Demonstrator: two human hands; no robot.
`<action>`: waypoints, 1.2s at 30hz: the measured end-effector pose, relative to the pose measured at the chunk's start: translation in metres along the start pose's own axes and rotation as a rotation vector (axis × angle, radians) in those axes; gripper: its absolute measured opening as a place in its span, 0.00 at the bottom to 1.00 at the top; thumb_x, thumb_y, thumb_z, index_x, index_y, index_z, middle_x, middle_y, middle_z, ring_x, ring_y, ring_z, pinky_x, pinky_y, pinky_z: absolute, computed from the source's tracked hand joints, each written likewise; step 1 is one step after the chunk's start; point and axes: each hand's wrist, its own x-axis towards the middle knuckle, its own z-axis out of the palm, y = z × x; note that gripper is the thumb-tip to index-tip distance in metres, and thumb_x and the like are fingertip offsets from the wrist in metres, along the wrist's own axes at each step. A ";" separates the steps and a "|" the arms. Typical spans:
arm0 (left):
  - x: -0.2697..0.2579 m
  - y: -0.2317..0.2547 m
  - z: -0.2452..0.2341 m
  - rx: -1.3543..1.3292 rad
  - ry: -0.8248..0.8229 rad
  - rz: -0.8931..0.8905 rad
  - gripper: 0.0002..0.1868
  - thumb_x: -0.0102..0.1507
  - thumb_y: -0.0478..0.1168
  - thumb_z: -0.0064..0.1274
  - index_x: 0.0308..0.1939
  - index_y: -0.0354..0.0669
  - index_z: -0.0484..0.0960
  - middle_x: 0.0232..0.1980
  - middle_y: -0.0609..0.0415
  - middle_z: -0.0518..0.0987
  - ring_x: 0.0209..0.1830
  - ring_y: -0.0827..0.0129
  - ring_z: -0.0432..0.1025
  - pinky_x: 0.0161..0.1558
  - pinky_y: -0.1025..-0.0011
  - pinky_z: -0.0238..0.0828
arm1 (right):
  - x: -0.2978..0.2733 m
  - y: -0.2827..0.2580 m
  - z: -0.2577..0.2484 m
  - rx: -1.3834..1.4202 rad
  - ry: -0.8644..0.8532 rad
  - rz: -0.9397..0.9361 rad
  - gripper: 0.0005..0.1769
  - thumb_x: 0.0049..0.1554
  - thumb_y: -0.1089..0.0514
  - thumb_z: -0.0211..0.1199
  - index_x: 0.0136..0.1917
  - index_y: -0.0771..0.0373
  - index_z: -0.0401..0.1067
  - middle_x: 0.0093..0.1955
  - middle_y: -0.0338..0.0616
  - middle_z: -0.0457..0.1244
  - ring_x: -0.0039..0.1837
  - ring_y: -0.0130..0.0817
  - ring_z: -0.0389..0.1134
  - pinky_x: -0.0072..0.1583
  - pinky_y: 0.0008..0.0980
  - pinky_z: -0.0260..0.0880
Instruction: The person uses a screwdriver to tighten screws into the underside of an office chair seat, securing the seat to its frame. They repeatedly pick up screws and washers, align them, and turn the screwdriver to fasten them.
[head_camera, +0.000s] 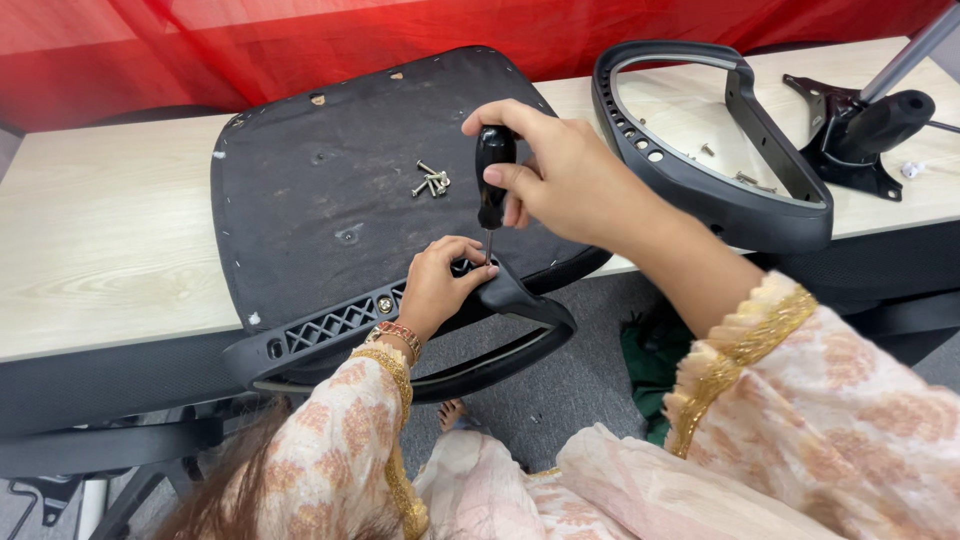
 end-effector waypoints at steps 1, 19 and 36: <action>0.000 -0.001 0.000 -0.008 -0.012 -0.009 0.12 0.54 0.46 0.68 0.33 0.42 0.87 0.52 0.54 0.85 0.53 0.59 0.78 0.56 0.61 0.72 | 0.000 0.004 0.003 -0.142 0.041 -0.090 0.18 0.58 0.63 0.63 0.62 0.61 0.68 0.33 0.38 0.67 0.33 0.24 0.73 0.35 0.25 0.71; 0.000 0.003 -0.001 -0.042 0.005 -0.019 0.13 0.54 0.45 0.69 0.32 0.40 0.86 0.51 0.52 0.85 0.51 0.60 0.79 0.54 0.62 0.73 | 0.001 0.002 -0.003 0.225 -0.144 0.031 0.20 0.57 0.61 0.58 0.64 0.55 0.68 0.46 0.36 0.66 0.40 0.21 0.73 0.43 0.24 0.76; 0.000 0.006 -0.002 -0.011 -0.018 -0.081 0.15 0.54 0.47 0.69 0.32 0.38 0.85 0.52 0.52 0.85 0.53 0.59 0.79 0.57 0.61 0.73 | -0.004 0.007 0.009 -0.172 0.224 -0.068 0.19 0.51 0.57 0.73 0.48 0.65 0.66 0.37 0.36 0.68 0.33 0.28 0.70 0.36 0.30 0.69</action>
